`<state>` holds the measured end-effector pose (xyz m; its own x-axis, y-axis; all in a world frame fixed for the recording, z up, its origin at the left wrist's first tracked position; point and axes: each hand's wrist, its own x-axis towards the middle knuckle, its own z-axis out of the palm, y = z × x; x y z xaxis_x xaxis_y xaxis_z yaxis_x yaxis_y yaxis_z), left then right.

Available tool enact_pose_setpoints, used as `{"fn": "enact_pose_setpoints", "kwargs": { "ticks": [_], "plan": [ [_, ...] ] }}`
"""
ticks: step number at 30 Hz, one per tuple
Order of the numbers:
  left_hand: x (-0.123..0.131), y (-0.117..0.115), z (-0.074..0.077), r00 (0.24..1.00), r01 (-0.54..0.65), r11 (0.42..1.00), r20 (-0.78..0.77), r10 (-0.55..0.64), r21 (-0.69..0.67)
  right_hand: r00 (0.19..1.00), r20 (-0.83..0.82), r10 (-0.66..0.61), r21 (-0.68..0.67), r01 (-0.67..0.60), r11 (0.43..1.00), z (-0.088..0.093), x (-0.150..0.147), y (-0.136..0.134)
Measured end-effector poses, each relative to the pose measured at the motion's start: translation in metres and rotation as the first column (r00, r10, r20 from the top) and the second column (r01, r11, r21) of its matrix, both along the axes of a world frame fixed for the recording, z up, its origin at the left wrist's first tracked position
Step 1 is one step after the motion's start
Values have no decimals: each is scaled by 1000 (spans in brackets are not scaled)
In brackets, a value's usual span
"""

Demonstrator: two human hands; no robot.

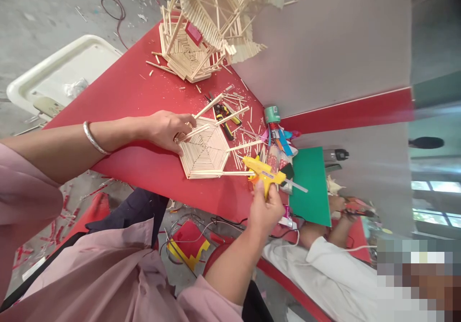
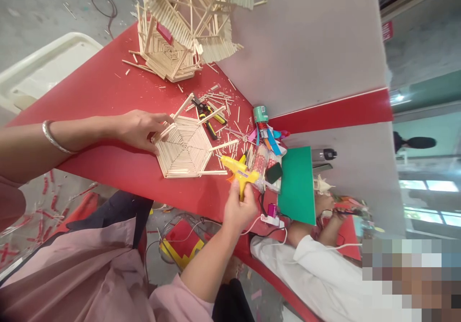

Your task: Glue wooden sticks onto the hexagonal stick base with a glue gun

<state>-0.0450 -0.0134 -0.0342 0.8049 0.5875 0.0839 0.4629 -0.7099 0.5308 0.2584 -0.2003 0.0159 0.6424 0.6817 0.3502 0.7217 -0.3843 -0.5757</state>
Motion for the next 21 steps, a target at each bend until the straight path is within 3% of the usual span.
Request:
{"fn": "enact_pose_setpoints", "kwargs": {
  "ticks": [2,4,7,10,16,21],
  "plan": [
    [0,0,-1,1000,7,1000,7,-7,-2,992,-121,25,-62,-33,998,14,11,-4],
    [0,1,-1,1000,16,1000,15,-16,-6,970,-215,112,-153,-147,977,28,25,0],
    [-1,3,-2,999,29,1000,26,-29,-7,919,-328,218,-257,-308,916,47,45,18],
    [-1,5,-3,999,36,999,37,-36,-10,887,-394,239,-347,-385,855,62,55,36],
    [-1,6,-4,998,33,999,57,-33,6,868,-409,283,-455,-463,761,88,52,51],
    [-1,5,-2,997,40,999,70,-40,6,889,-353,291,-472,-438,765,98,42,53]
  ]
}}
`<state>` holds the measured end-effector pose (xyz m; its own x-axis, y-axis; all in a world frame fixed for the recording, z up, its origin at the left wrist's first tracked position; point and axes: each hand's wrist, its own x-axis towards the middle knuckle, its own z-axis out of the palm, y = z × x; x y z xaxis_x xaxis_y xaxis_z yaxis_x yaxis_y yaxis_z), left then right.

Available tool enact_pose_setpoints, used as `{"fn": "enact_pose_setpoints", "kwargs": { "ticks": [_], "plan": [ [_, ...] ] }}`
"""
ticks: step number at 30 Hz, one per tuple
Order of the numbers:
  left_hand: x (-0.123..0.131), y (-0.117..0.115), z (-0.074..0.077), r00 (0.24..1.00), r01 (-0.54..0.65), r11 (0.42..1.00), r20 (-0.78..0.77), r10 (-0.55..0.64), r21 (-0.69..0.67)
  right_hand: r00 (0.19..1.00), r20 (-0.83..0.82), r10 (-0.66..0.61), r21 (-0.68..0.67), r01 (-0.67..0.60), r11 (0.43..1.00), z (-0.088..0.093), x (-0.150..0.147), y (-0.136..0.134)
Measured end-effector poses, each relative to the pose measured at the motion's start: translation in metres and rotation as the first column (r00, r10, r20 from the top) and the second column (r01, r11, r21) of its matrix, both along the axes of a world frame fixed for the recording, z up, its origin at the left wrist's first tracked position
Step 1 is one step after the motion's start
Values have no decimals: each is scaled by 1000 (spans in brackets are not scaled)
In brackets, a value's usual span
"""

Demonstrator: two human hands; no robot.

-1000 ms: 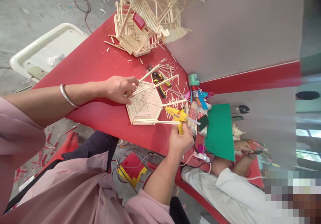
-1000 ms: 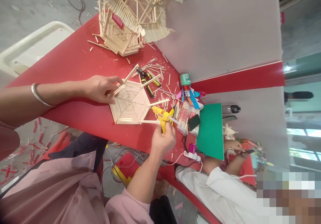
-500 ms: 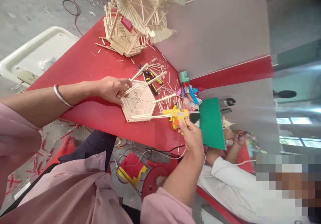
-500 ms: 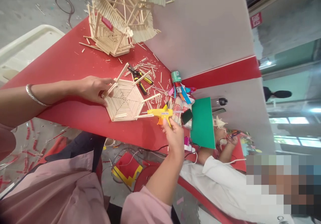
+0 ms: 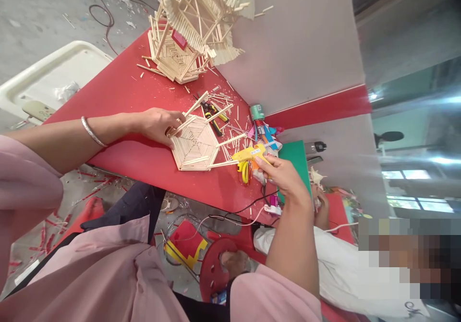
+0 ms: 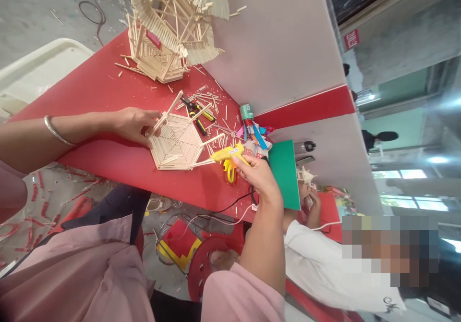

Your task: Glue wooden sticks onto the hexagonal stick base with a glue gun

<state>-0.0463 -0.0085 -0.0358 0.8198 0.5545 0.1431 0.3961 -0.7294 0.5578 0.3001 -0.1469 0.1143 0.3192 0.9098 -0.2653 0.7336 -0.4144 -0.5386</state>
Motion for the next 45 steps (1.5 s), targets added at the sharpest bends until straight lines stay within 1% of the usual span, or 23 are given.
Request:
{"fn": "enact_pose_setpoints", "kwargs": {
  "ticks": [2,5,8,11,15,18,20,21,22,23,25,26,28,29,31,32,34,35,37,39,41,43,45],
  "plan": [
    [0,0,1,1000,-8,1000,-7,8,2,1000,8,20,10,-20,1000,-3,-4,1],
    [0,-1,2,1000,-9,1000,-24,9,4,998,-19,56,-29,-56,998,-8,-9,4],
    [0,0,2,1000,-4,1000,-24,4,5,998,-26,53,-71,-55,996,-4,-12,8],
    [1,0,1,1000,3,1000,-17,-2,16,995,-9,96,-77,-96,992,10,-9,14],
    [1,1,-1,1000,7,1000,-13,-6,31,985,96,144,-50,-139,989,41,-6,16],
    [1,0,-2,1000,0,999,-3,0,37,969,194,151,67,-166,984,61,-17,1],
    [1,-1,-2,1000,0,999,7,-1,42,959,269,90,221,-152,963,62,-31,-19],
    [1,-2,-2,1000,2,999,13,-3,45,950,309,36,297,-133,946,57,-39,-32],
    [1,-2,-3,1000,5,999,18,-6,49,941,340,-10,348,-116,930,48,-48,-46],
    [1,-3,-3,1000,10,999,22,-11,53,932,358,-54,393,-98,914,35,-57,-59],
    [2,-5,-3,1000,18,998,24,-20,61,903,404,-146,406,-34,913,-3,-75,-83],
    [2,-5,-3,999,20,998,23,-22,65,886,414,-211,443,7,897,-25,-83,-91],
    [2,-6,-3,999,26,997,23,-27,71,909,328,-256,484,71,872,-69,-97,-99],
    [2,-7,-3,999,31,997,25,-33,73,932,262,-252,475,103,874,-89,-104,-100],
    [2,-7,-2,998,47,996,36,-49,72,938,206,-280,490,149,859,-119,-114,-96],
    [1,-7,-1,998,53,996,43,-56,70,934,197,-299,516,161,841,-130,-118,-94],
    [1,-8,0,997,59,996,53,-62,64,934,146,-326,536,202,820,-139,-121,-91],
    [0,-8,0,996,57,996,58,-61,61,935,116,-334,536,224,814,-140,-122,-91],
    [1,-8,0,995,58,996,75,-62,60,943,77,-324,510,242,825,-136,-121,-92],
    [2,-8,-2,990,86,995,109,-92,57,949,101,-299,484,215,848,-129,-120,-91],
    [4,-8,-3,979,140,989,146,-145,40,947,155,-282,478,178,860,-124,-120,-87],
    [5,-9,-4,965,198,980,174,-196,8,936,192,-295,499,166,851,-123,-122,-80],
    [6,-9,-3,954,233,972,199,-222,-33,930,217,-297,518,148,842,-124,-121,-70]
  ]
}}
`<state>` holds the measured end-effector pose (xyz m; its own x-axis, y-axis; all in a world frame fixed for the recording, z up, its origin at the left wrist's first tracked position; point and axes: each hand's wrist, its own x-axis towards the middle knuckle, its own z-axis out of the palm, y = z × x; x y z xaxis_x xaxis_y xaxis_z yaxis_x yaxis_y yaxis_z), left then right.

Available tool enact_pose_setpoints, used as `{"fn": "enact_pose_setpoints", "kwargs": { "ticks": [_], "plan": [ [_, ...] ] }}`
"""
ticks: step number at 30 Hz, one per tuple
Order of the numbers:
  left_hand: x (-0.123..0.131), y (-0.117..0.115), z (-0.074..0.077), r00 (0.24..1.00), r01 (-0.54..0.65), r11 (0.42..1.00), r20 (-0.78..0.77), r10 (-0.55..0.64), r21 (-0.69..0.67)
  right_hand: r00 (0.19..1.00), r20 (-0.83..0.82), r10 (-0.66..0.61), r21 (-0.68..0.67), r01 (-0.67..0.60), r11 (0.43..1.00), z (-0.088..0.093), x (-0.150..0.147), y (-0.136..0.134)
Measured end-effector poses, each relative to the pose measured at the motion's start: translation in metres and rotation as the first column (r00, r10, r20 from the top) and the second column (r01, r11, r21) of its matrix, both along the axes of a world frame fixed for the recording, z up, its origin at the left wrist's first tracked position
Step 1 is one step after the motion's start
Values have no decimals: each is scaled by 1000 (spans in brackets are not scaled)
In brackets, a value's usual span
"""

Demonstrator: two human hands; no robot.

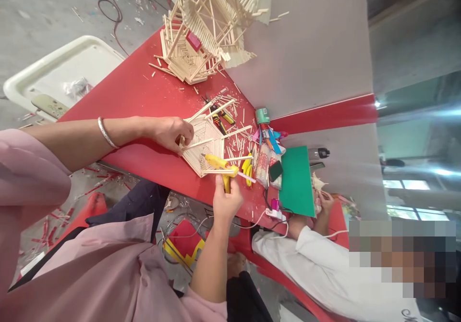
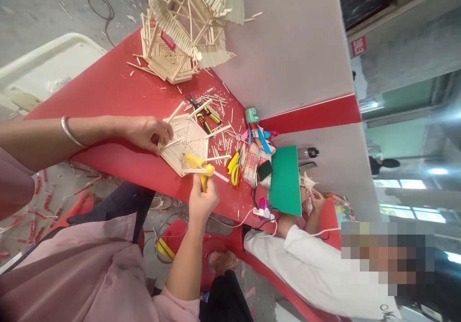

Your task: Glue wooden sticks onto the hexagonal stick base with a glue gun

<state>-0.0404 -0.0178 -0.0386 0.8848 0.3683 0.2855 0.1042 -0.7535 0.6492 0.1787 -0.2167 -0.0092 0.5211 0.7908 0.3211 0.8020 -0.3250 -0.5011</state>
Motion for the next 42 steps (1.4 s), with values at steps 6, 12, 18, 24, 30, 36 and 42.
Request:
{"fn": "enact_pose_setpoints", "kwargs": {
  "ticks": [6,12,18,24,30,36,42],
  "plan": [
    [-5,-1,9,999,24,983,-35,-31,-181,981,195,7,-28,-1,1000,3,7,26],
    [-9,8,11,986,-120,933,-147,74,-339,976,192,106,-68,-95,993,13,9,47],
    [-8,12,15,904,-427,816,-181,386,-390,981,161,110,-67,-100,993,17,11,57],
    [-4,14,14,765,-633,723,-81,639,-275,966,184,182,-76,-171,982,19,9,66],
    [-1,20,-1,862,-507,847,-83,500,-158,959,135,250,-29,-248,968,15,12,77],
    [2,24,-11,877,-479,874,-14,479,-88,927,-267,264,15,-270,963,19,16,81],
    [2,26,-14,879,-475,877,15,477,-76,732,-588,344,-27,-442,897,40,23,74]
  ]
}}
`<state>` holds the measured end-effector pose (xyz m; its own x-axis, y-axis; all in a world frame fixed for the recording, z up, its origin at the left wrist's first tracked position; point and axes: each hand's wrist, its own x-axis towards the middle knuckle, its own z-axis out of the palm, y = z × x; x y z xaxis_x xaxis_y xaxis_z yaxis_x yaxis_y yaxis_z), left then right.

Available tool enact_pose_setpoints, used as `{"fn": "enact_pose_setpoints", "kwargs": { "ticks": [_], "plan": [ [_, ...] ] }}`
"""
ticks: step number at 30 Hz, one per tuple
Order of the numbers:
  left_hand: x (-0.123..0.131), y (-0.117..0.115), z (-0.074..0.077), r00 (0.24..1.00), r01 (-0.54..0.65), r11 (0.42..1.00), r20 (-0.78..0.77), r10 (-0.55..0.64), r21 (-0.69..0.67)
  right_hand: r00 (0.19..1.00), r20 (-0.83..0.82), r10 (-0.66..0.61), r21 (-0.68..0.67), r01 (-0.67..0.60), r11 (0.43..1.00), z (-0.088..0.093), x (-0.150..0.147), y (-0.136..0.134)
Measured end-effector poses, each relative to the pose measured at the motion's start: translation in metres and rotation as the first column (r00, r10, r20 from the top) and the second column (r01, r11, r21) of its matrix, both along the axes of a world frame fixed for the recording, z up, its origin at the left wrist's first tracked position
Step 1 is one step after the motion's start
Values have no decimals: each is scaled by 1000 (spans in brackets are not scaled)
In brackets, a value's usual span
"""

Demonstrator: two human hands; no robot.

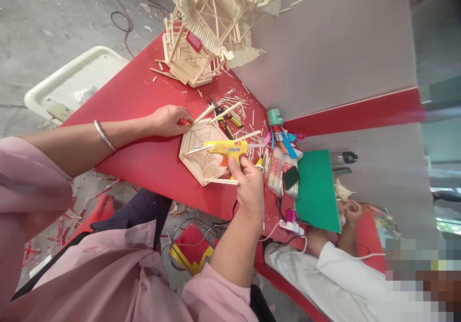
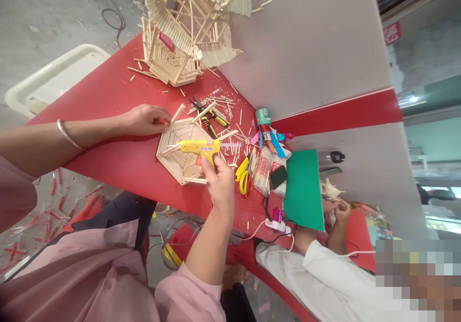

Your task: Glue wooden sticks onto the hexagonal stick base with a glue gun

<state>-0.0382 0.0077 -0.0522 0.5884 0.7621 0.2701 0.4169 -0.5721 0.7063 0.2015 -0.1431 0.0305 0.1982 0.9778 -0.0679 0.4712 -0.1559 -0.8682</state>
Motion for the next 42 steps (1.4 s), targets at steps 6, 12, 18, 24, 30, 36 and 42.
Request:
{"fn": "enact_pose_setpoints", "kwargs": {
  "ticks": [6,12,18,24,30,36,42],
  "plan": [
    [1,0,0,999,-25,1000,-29,25,1,998,-49,44,12,-43,999,21,-2,8],
    [0,-1,1,1000,-10,1000,-29,11,5,953,241,-186,371,87,925,41,-6,-31],
    [0,-2,2,1000,14,1000,-19,-14,27,821,521,-233,571,-134,810,33,-23,-83],
    [-1,-2,2,999,30,999,-19,-29,38,722,634,-277,599,-232,767,22,-31,-83],
    [-2,-4,4,999,36,998,-30,-34,46,657,698,-286,606,-328,724,21,-34,-89],
    [-2,-5,7,999,42,999,-31,-42,18,648,716,-260,564,-318,762,16,-28,-102],
    [-2,-7,9,999,46,999,-25,-46,14,678,674,-295,507,-134,851,-3,-33,-119]
  ]
}}
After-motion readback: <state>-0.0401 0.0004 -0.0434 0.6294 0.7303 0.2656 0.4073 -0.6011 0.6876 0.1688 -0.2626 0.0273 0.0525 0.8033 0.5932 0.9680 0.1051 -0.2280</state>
